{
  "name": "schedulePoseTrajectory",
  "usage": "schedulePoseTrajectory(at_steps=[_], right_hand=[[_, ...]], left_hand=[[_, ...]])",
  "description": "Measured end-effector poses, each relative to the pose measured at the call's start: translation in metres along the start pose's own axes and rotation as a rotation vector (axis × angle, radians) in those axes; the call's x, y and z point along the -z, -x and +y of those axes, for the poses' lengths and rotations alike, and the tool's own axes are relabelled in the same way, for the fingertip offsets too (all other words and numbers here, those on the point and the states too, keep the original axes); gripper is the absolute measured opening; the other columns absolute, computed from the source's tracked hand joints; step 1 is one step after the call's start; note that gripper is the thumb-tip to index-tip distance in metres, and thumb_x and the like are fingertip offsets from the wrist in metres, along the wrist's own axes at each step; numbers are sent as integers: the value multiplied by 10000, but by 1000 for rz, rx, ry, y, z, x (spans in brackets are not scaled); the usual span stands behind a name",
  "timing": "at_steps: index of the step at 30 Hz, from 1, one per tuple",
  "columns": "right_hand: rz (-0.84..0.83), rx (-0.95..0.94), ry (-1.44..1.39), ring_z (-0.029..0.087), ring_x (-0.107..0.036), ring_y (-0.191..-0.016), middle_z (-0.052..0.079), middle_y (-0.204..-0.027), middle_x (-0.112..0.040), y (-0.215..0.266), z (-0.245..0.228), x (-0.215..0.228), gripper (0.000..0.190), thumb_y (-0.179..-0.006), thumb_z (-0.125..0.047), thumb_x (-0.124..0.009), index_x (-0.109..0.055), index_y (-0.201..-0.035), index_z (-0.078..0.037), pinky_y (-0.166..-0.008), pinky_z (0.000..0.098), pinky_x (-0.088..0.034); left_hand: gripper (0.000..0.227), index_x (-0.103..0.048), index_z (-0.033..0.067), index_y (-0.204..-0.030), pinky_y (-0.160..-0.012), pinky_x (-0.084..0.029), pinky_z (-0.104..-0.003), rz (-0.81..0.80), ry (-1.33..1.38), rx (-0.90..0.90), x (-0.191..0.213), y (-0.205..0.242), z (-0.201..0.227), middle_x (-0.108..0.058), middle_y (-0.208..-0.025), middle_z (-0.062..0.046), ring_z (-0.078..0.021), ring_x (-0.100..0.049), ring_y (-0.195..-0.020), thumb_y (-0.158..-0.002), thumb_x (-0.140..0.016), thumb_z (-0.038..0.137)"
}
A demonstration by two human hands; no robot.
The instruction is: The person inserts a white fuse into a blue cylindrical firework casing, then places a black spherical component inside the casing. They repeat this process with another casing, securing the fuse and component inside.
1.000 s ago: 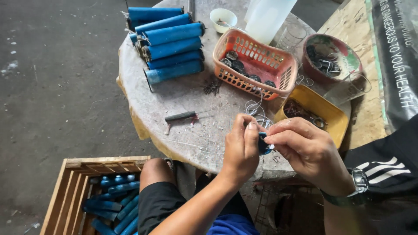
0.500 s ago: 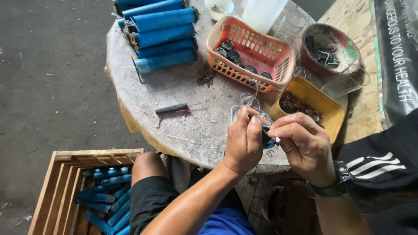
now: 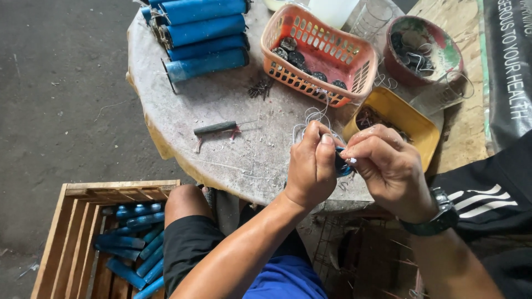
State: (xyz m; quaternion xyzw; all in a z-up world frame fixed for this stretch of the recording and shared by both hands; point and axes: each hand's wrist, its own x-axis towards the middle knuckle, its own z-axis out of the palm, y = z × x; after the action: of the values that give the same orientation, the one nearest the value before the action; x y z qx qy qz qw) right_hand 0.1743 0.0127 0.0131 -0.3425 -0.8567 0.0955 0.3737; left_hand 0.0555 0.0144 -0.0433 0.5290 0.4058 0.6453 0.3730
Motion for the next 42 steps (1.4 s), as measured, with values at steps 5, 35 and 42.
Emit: schedulePoseTrajectory(at_steps=[5, 35, 42], right_hand=[[-27, -1, -7, 275, -583, -717, 97, -753, -578, -2, 4, 2, 79, -807, -62, -581, -591, -730, -50, -666, 348, -465], [81, -221, -398, 138, -487, -848, 51, -864, -490, 29, 21, -15, 39, -835, -141, -523, -503, -808, -123, -837, 243, -412], [223, -263, -475, 129, -478, -844, 34, -842, -477, 28, 18, -25, 65, -835, -154, -544, -494, -798, -138, -835, 227, -419]], left_hand=[[261, -454, 132, -752, -581, -480, -419, -37, -23, -12, -2, 2, -1, -613, -659, -106, -354, -611, -654, -846, -291, 314], [218, -400, 94, -778, -565, -408, -378, -155, 4, 97, 4, -5, 7, -586, -661, -43, -272, -561, -564, -832, -282, 270], [219, -408, 100, -766, -563, -417, -350, -109, 33, 51, 2, -5, 4, -579, -684, -20, -234, -548, -569, -837, -287, 269]])
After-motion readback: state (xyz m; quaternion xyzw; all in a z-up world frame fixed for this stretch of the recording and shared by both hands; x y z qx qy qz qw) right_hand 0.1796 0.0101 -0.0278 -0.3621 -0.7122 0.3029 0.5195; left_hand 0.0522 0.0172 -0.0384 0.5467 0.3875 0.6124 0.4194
